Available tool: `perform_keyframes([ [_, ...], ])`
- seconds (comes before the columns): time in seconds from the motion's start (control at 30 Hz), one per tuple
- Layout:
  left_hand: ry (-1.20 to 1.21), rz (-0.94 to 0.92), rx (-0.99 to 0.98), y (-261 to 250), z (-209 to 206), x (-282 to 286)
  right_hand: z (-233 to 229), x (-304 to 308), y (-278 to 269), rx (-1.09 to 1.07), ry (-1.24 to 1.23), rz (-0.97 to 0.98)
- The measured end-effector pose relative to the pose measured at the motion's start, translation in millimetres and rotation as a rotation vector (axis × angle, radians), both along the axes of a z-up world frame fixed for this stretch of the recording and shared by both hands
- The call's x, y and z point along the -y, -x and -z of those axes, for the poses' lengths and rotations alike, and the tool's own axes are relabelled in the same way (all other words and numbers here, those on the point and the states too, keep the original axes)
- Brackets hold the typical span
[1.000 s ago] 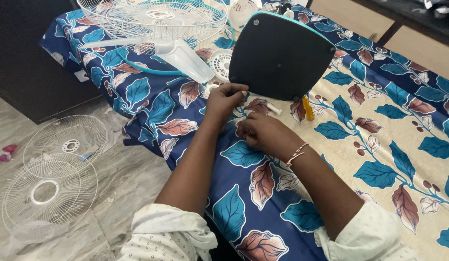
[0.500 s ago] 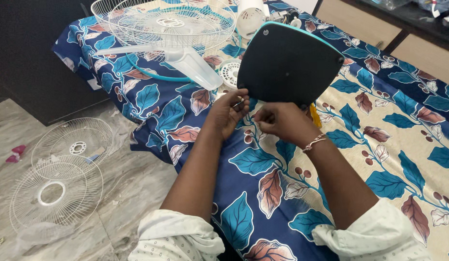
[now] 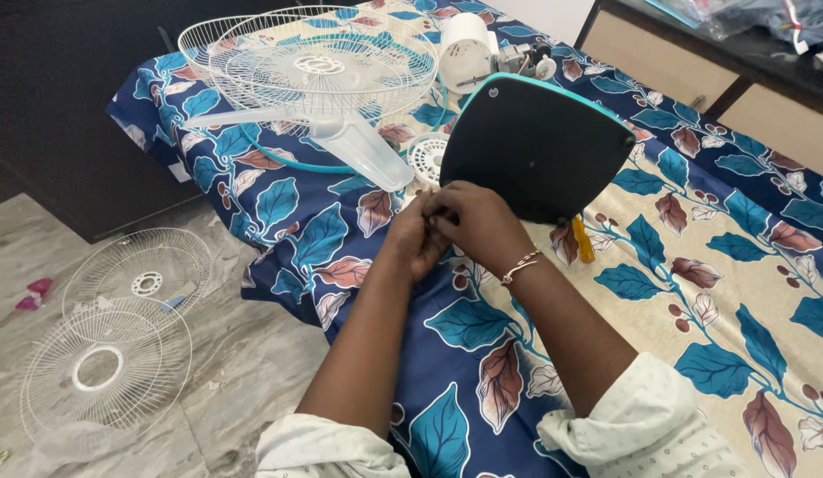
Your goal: The person uses a yellow screwdriver to remove screws from the back cover of a teal electric fan. They detach the cover, then handle the fan motor and a white plastic fan hub, aligning the hub with the motor shaft.
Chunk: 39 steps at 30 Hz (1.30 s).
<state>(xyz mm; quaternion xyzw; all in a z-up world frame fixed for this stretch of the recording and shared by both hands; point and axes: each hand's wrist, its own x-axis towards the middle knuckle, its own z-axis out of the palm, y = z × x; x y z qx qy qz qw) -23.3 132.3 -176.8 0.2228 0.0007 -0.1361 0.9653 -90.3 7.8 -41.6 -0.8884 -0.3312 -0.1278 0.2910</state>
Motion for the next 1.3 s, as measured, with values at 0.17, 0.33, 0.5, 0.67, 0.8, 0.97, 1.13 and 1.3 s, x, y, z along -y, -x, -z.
perform_keyframes([
  [0.17, -0.114, -0.019, -0.01, 1.5, -3.1, 3.9, -15.6, 9.8, -7.4, 0.275, -0.081, 0.142],
  [0.33, -0.11, -0.11, 0.079, 15.9, -15.0, 4.7, -22.5, 47.3, -34.9, 0.618, -0.031, 0.436],
  [0.5, -0.531, -0.405, 0.085, 23.7, -33.8, 15.0, -10.0, 94.2, -60.1, 0.59, -0.092, 0.72],
  [0.67, -0.8, -0.428, 0.19, 28.1, -40.6, 20.1, 13.3, 124.6, -59.2, 0.499, -0.089, 0.841],
  [0.8, -0.926, -0.414, 0.22, 27.4, -39.4, 20.6, 21.7, 142.3, -53.7, 0.492, -0.152, 0.754],
  [0.97, -0.919, -0.367, 0.234, 26.1, -35.6, 20.2, 26.1, 150.2, -51.8, 0.438, -0.145, 0.699],
  [1.13, -1.129, -0.335, 0.252, 17.6, -39.9, 19.7, 29.9, 155.9, -54.1, 0.406, -0.185, 0.675],
  [1.3, -1.34, -0.245, 0.469, -10.1, -62.9, 36.8, 39.5, 167.6, -62.9, 0.359, -0.2, 0.735],
])
